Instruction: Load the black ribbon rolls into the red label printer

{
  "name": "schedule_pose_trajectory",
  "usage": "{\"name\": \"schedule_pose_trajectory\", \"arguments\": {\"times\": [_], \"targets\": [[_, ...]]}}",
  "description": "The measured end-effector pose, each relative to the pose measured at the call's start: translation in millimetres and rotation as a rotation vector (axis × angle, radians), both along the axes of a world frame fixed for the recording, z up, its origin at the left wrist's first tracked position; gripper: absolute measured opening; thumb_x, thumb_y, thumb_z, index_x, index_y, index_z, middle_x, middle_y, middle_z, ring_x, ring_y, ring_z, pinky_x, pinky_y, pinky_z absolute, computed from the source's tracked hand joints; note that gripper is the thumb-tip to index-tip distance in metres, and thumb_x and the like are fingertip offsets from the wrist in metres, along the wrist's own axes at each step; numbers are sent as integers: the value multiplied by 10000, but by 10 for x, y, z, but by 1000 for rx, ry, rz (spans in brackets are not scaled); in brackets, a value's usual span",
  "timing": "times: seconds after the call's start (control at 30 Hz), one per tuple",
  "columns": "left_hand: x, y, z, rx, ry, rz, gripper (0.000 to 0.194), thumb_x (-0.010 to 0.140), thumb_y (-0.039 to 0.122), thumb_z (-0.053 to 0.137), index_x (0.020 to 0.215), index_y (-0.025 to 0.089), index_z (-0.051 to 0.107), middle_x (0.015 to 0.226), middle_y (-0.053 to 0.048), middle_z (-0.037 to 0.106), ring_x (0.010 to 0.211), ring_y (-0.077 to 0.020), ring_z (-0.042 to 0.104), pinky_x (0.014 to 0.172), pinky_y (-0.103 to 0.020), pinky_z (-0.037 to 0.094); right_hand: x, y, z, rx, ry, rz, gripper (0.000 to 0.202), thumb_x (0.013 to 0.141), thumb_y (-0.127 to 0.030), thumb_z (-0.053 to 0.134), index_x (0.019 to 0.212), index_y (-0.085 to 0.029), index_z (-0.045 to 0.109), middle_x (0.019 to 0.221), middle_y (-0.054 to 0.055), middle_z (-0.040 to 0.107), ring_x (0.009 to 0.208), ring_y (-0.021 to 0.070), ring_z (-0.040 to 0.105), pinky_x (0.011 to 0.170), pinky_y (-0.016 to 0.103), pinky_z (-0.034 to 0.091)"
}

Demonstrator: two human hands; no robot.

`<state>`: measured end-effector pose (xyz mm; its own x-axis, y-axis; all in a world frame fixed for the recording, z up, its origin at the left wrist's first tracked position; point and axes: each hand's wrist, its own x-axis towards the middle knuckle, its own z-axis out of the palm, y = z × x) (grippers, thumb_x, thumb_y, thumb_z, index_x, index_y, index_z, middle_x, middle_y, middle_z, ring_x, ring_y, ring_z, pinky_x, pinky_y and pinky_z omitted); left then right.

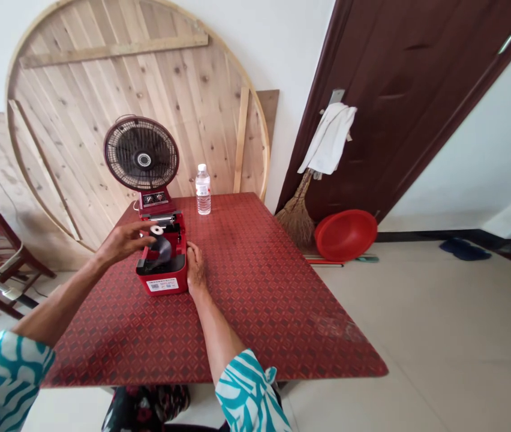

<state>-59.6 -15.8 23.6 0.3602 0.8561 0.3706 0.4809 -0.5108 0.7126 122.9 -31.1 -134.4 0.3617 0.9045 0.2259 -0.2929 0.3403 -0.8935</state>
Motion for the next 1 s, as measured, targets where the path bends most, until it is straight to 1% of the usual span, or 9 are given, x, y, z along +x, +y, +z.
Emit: {"name": "schedule_pose_trajectory", "arguments": {"times": [0.1, 0.2, 0.33, 0.43, 0.53, 0.7, 0.8, 0.9, 1.0], "targets": [[-387, -26, -78, -59, -272, 158, 494, 660, 445, 775, 1058, 169, 679, 775, -30, 709, 564, -129, 571, 506, -227, 398, 11, -13, 5, -48, 15, 17, 388, 838, -529, 560, 1098, -272, 687, 1067, 9, 730, 1100, 218, 604, 935, 352, 468], [-677, -6, -345, -143, -331, 292, 495, 574, 459, 802, 937, 164, 641, 736, -25, 695, 562, -128, 578, 489, -219, 381, 24, -30, 38, -85, 18, 7, 386, 826, -520, 568, 1086, -264, 692, 1102, 18, 727, 1102, 229, 605, 936, 362, 464], [-734, 50, -839, -241, -331, 354, 499, 520, 491, 799, 846, 182, 581, 722, -24, 695, 634, -168, 635, 561, -257, 466, 32, -59, 73, -99, 12, 0, 411, 810, -531, 564, 1075, -244, 692, 1136, 35, 719, 1076, 230, 617, 937, 369, 457], [-668, 87, -1049, -276, -305, 336, 527, 538, 538, 781, 880, 189, 583, 781, -39, 718, 718, -208, 672, 639, -311, 523, 35, -70, 66, -92, 16, 20, 439, 812, -547, 558, 1098, -239, 681, 1150, 41, 717, 1075, 229, 622, 937, 374, 458], [-656, 106, -1004, -230, -211, 373, 563, 596, 585, 747, 964, 174, 631, 910, -80, 740, 879, -252, 691, 772, -358, 543, 32, -66, 54, -101, 13, 11, 432, 813, -544, 561, 1098, -241, 681, 1165, 44, 715, 1097, 231, 617, 942, 377, 457], [-609, 248, -678, -192, -132, 454, 465, 765, 465, 638, 1126, 174, 656, 1193, -98, 704, 1136, -264, 630, 930, -336, 499, 30, -59, 63, -124, 8, -12, 430, 802, -541, 567, 1086, -240, 685, 1161, 47, 715, 1082, 233, 624, 941, 380, 460], [-492, 427, -601, -285, -48, 477, 295, 690, 287, 667, 954, 159, 701, 964, -58, 744, 988, -248, 667, 776, -282, 502, 41, -58, 56, -123, 6, 4, 449, 793, -549, 571, 1099, -239, 679, 1175, 50, 710, 1106, 243, 618, 946, 385, 459], [-387, 578, -632, -364, -11, 482, 102, 616, 176, 634, 705, 154, 679, 590, 7, 635, 695, -201, 642, 585, -248, 426, 52, -51, 35, -107, -10, 22, 462, 791, -556, 568, 1110, -240, 678, 1191, 52, 704, 1135, 246, 607, 974, 390, 444], [-352, 646, -673, -386, -49, 453, 76, 589, 168, 626, 656, 161, 662, 522, 24, 598, 570, -163, 588, 532, -239, 389, 52, -37, 17, -97, -20, 12, 447, 804, -547, 559, 1109, -244, 683, 1196, 46, 699, 1145, 237, 601, 1002, 386, 427]]}}
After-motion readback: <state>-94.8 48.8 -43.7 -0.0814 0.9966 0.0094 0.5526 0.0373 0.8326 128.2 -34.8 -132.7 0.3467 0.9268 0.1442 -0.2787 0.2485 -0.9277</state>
